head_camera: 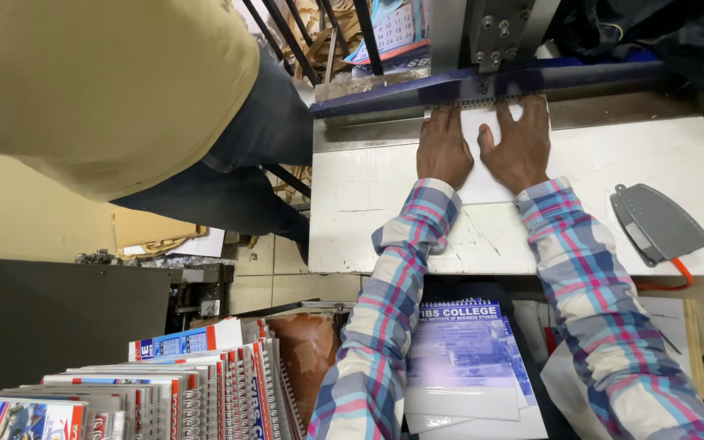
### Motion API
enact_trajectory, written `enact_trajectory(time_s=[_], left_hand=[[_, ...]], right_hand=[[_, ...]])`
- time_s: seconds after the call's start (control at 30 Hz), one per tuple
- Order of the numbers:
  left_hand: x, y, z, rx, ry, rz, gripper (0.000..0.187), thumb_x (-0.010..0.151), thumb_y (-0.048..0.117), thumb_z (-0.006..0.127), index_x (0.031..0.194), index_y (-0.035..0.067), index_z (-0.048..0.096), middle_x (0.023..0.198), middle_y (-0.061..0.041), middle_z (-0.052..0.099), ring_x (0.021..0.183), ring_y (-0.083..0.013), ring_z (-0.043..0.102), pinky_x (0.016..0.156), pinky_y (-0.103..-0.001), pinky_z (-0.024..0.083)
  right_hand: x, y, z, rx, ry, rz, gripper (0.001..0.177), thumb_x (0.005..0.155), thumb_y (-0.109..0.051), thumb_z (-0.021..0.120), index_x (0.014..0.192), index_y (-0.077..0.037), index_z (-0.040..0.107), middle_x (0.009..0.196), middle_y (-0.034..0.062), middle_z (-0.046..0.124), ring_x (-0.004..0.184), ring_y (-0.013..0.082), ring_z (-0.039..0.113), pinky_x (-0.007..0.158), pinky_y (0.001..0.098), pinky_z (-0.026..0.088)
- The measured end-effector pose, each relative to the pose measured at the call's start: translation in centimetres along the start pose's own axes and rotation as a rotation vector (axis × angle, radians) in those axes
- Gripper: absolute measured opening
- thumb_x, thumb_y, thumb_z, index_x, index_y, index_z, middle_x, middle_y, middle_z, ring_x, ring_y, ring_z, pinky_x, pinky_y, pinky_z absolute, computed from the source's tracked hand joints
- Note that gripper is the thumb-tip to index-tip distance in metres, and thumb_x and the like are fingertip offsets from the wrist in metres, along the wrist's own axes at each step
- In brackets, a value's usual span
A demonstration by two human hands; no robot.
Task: The person places a stack of loose papers into a binding machine to attach a spiral coil. They then take a finished notebook, flip it over, and place it on a growing stack of completed notebooks. This process is repeated continuously throughout the video.
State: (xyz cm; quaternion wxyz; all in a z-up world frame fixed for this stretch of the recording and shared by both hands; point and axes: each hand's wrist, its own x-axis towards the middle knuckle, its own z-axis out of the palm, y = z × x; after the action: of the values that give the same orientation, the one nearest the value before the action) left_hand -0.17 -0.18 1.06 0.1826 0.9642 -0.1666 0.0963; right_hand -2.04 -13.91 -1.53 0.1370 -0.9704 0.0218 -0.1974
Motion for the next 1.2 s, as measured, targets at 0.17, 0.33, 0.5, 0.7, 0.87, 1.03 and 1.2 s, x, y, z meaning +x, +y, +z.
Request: enact_trajectory(time_s=[0.17, 0.33, 0.5, 0.7, 0.87, 1.03, 1.2], left_hand=[[-4.2, -0.7, 0.9, 0.018, -0.327, 0.091, 0.077, 0.099, 0.048, 0.065, 0.163, 0.01, 0.047, 0.172, -0.02, 0.039, 0.162, -0.0396, 0.037, 0.131, -0.051, 0.038], [-9.3, -0.1, 1.0, -0.112, -0.362, 0.03, 0.062, 0.104, 0.052, 0.065, 0.159, 0.026, 0.056, 0.174, -0.012, 0.041, 0.164, -0.0375, 0.036, 0.135, -0.048, 0.034], [-9.3, 0.0, 0.9, -0.031, -0.221, 0.085, 0.055, 0.107, 0.063, 0.048, 0.153, 0.038, 0.062, 0.17, 0.001, 0.05, 0.163, -0.0283, 0.04, 0.139, -0.044, 0.031], [-9.6, -0.4, 1.9, -0.117, 0.033, 0.207, 0.034, 0.101, 0.032, 0.074, 0.132, 0.02, 0.077, 0.155, -0.01, 0.062, 0.148, -0.0387, 0.052, 0.114, -0.051, 0.052], [-10.2, -0.2, 1.9, -0.134, -0.068, 0.141, 0.037, 0.102, 0.034, 0.07, 0.136, 0.02, 0.076, 0.16, -0.009, 0.059, 0.153, -0.036, 0.047, 0.124, -0.05, 0.042], [-9.7, -0.5, 2.2, -0.115, -0.034, 0.161, 0.037, 0.102, 0.035, 0.071, 0.136, 0.02, 0.076, 0.158, -0.01, 0.06, 0.152, -0.0352, 0.049, 0.124, -0.05, 0.042], [-9.8, -0.7, 2.4, -0.137, 0.008, 0.168, 0.039, 0.101, 0.035, 0.073, 0.137, 0.022, 0.076, 0.159, -0.008, 0.06, 0.152, -0.0348, 0.05, 0.121, -0.049, 0.047]], right_hand=[[0.3, -0.1, -0.7, 0.014, -0.045, 0.002, 0.052, 0.11, -0.043, 0.063, 0.143, -0.004, 0.073, 0.133, 0.0272, 0.052, 0.141, 0.0435, 0.045, 0.122, 0.0524, 0.032], [-0.7, 0.2, -1.0, 0.018, -0.067, -0.028, 0.056, 0.11, -0.044, 0.063, 0.146, -0.002, 0.071, 0.134, 0.0306, 0.052, 0.142, 0.0459, 0.044, 0.122, 0.0539, 0.031], [-2.5, 6.3, -5.5, 0.227, -0.624, -0.028, 0.07, 0.106, -0.061, 0.049, 0.156, -0.014, 0.064, 0.165, 0.0355, 0.05, 0.155, 0.0575, 0.04, 0.127, 0.0663, 0.03], [-11.4, 17.2, -10.5, -0.279, -0.664, 0.163, 0.058, 0.112, -0.052, 0.027, 0.152, -0.017, 0.05, 0.143, 0.0193, 0.065, 0.125, 0.0448, 0.065, 0.092, 0.0596, 0.056], [-14.9, 16.6, -9.4, -0.237, -0.21, 0.0, 0.036, 0.118, -0.034, 0.039, 0.129, -0.012, 0.065, 0.12, 0.0084, 0.07, 0.111, 0.0326, 0.068, 0.073, 0.0505, 0.054], [-15.5, 16.6, -8.5, -0.355, 0.113, -0.146, 0.029, 0.12, -0.031, 0.055, 0.133, -0.016, 0.076, 0.132, 0.0003, 0.078, 0.107, 0.0251, 0.071, 0.076, 0.0415, 0.056], [-15.6, 16.8, -8.2, -0.46, 0.188, -0.144, 0.037, 0.125, -0.04, 0.052, 0.138, -0.022, 0.082, 0.138, -0.0029, 0.083, 0.118, 0.0209, 0.077, 0.082, 0.0382, 0.061]])
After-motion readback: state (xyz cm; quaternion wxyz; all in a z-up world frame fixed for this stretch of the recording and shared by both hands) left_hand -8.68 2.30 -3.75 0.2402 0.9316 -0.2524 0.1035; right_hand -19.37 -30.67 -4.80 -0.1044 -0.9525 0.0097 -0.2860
